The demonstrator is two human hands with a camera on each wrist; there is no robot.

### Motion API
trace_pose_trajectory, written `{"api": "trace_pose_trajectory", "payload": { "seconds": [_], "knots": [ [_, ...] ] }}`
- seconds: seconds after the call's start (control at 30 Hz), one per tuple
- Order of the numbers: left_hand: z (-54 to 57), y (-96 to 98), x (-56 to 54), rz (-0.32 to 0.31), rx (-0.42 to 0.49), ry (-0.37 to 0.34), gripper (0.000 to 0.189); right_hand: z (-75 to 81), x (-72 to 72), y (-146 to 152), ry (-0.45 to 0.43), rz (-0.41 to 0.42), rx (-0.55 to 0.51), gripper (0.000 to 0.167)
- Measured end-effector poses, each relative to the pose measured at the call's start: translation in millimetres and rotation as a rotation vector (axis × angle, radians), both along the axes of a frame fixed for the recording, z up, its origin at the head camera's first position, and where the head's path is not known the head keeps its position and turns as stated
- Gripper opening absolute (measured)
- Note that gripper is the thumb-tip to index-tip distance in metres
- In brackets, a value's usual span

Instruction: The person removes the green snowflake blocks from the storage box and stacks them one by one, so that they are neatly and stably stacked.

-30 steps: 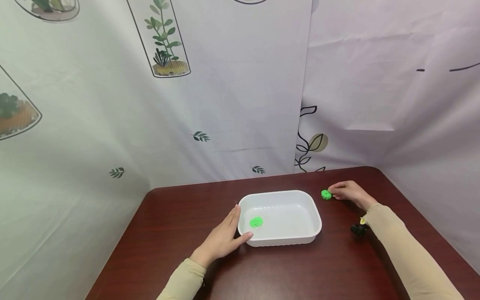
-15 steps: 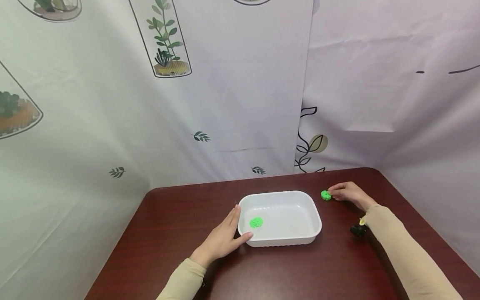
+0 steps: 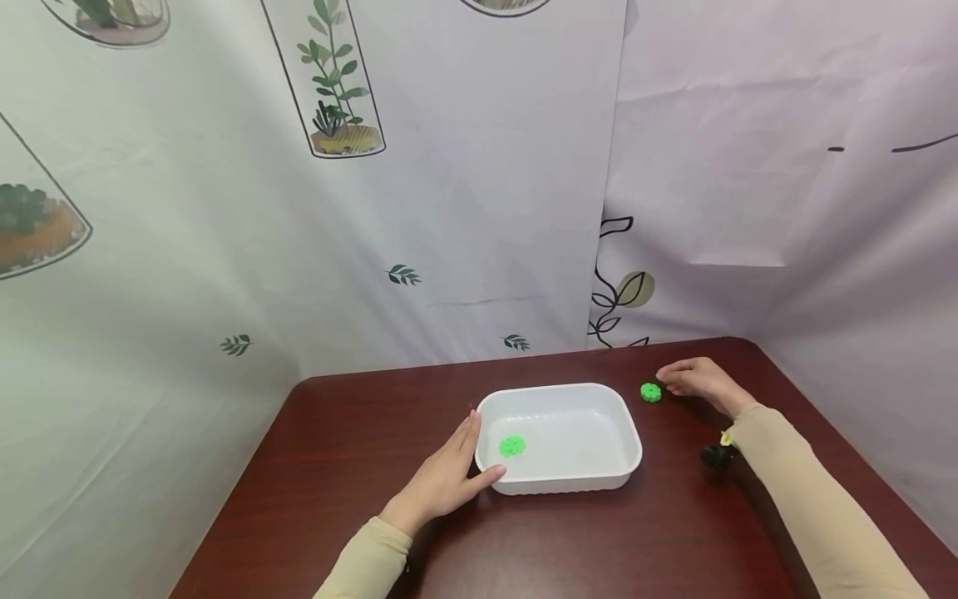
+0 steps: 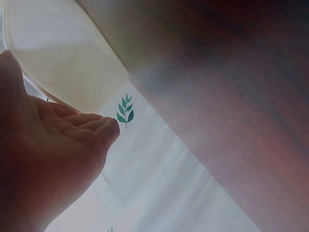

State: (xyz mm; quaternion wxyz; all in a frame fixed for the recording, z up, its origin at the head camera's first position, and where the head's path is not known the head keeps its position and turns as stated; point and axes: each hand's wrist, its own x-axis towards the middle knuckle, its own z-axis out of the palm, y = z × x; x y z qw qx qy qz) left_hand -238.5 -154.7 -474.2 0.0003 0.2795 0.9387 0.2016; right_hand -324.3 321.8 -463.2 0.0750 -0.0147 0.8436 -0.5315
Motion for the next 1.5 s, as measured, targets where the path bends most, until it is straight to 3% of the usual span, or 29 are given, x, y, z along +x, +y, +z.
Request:
{"api": "trace_pose_trajectory", "payload": {
  "seconds": [0.4, 0.57, 0.7, 0.87, 1.27, 1.5],
  "knots": [
    [-2.0, -0.8, 1.9, -0.002, 0.02, 0.003, 0.099, 53.0, -9.3, -37, 0.062, 0.098, 0.096, 0.049],
    [-1.9, -0.9, 1.2, -0.001, 0.022, 0.005, 0.099, 74.6, -12.3, -64, 0.095, 0.164, 0.114, 0.047],
    [-2.4, -1.1, 1.2, -0.006, 0.025, 0.008, 0.1, 83.0, -12.8, -88, 0.12, 0.252, 0.131, 0.043],
    [-2.3, -1.3, 1.3, -0.005, 0.016, 0.012, 0.101, 85.4, -12.9, -120, 0.133, 0.371, 0.172, 0.039],
    [-1.2, 0.1, 2.3, 0.012, 0.017, -0.007, 0.098, 77.9, -8.9, -185, 0.209, 0.67, 0.416, 0.033],
    [-0.8, -0.1, 3.0, 0.01, 0.014, 0.0, 0.098, 62.2, -7.2, -205, 0.165, 0.736, 0.528, 0.037]
  ]
}}
